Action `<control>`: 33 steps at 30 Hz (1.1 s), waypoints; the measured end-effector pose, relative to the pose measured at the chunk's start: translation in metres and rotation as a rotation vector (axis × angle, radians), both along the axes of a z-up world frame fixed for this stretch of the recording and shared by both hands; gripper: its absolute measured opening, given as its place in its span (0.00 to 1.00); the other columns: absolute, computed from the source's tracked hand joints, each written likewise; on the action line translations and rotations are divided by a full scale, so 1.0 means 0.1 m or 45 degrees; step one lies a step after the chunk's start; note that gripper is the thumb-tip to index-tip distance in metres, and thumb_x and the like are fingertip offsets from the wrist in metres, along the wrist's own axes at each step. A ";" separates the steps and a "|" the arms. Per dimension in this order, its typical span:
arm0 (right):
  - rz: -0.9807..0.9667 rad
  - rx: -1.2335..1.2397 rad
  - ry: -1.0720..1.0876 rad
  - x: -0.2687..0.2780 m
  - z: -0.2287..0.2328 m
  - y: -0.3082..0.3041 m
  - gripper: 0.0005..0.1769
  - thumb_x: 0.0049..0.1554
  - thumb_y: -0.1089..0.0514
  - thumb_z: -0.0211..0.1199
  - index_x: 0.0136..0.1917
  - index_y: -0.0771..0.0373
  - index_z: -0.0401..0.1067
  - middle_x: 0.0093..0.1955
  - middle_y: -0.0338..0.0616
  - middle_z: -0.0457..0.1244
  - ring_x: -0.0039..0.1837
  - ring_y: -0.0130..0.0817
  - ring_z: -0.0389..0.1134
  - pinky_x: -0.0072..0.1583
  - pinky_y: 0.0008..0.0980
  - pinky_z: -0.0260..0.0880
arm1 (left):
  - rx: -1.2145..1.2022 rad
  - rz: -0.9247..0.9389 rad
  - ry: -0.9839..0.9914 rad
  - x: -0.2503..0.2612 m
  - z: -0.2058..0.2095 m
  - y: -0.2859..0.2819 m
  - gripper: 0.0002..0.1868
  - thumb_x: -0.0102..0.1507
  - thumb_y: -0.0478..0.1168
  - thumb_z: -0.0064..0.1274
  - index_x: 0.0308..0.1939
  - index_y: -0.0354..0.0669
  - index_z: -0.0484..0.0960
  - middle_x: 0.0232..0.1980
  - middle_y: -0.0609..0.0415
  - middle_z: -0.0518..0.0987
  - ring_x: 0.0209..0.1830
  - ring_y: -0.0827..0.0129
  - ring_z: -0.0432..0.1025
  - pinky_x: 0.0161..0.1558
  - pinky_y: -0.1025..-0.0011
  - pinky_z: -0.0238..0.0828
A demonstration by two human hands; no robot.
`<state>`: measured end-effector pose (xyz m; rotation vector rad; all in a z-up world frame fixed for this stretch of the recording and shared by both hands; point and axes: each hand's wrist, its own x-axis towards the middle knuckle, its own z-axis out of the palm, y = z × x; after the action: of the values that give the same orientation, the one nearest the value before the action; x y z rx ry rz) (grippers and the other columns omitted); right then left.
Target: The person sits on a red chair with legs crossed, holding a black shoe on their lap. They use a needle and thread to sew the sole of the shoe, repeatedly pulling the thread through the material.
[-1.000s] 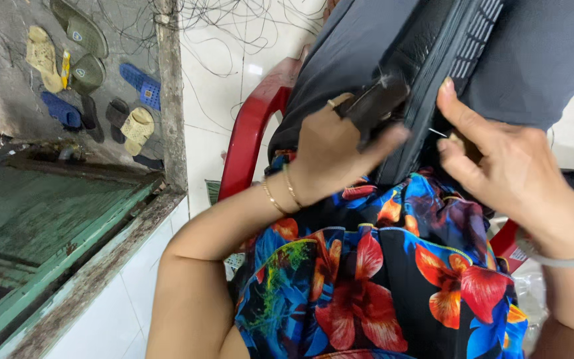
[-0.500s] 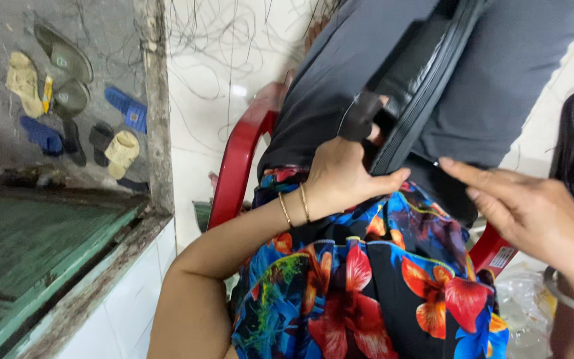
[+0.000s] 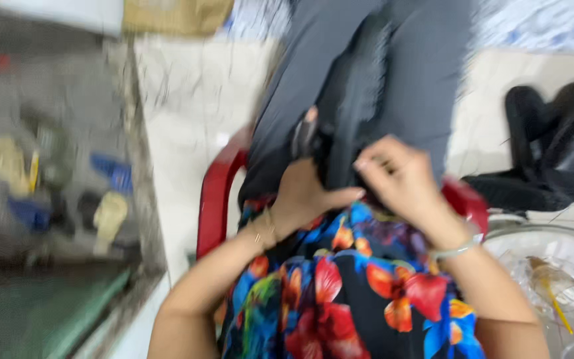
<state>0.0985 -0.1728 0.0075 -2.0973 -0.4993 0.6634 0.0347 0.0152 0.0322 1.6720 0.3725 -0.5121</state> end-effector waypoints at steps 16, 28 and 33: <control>-0.253 0.316 0.116 -0.05 0.11 0.09 0.08 0.48 0.55 0.65 0.37 0.59 0.70 0.28 0.51 0.62 0.32 0.48 0.64 0.35 0.38 0.62 | -0.070 0.192 0.012 0.21 0.09 -0.39 0.28 0.40 0.40 0.71 0.23 0.30 0.64 0.15 0.41 0.73 0.14 0.68 0.70 0.20 0.76 0.71; -0.006 0.333 -0.011 0.04 0.23 0.05 0.08 0.52 0.57 0.59 0.34 0.58 0.64 0.33 0.45 0.60 0.37 0.47 0.64 0.38 0.36 0.64 | -0.163 0.389 -0.028 0.16 0.14 -0.29 0.41 0.41 0.34 0.69 0.49 0.27 0.58 0.30 0.37 0.79 0.22 0.60 0.77 0.19 0.69 0.76; 0.045 0.284 -0.025 0.03 0.28 0.05 0.09 0.53 0.57 0.58 0.33 0.59 0.64 0.32 0.44 0.60 0.36 0.46 0.63 0.37 0.37 0.63 | -0.175 0.376 0.023 0.02 -0.18 -0.21 0.48 0.41 0.35 0.69 0.57 0.29 0.53 0.33 0.37 0.78 0.24 0.58 0.77 0.22 0.67 0.77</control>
<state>0.1011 -0.1681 0.0352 -1.8905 -0.5945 0.5803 0.0363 -0.0056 0.0140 1.4497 0.5743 -0.3247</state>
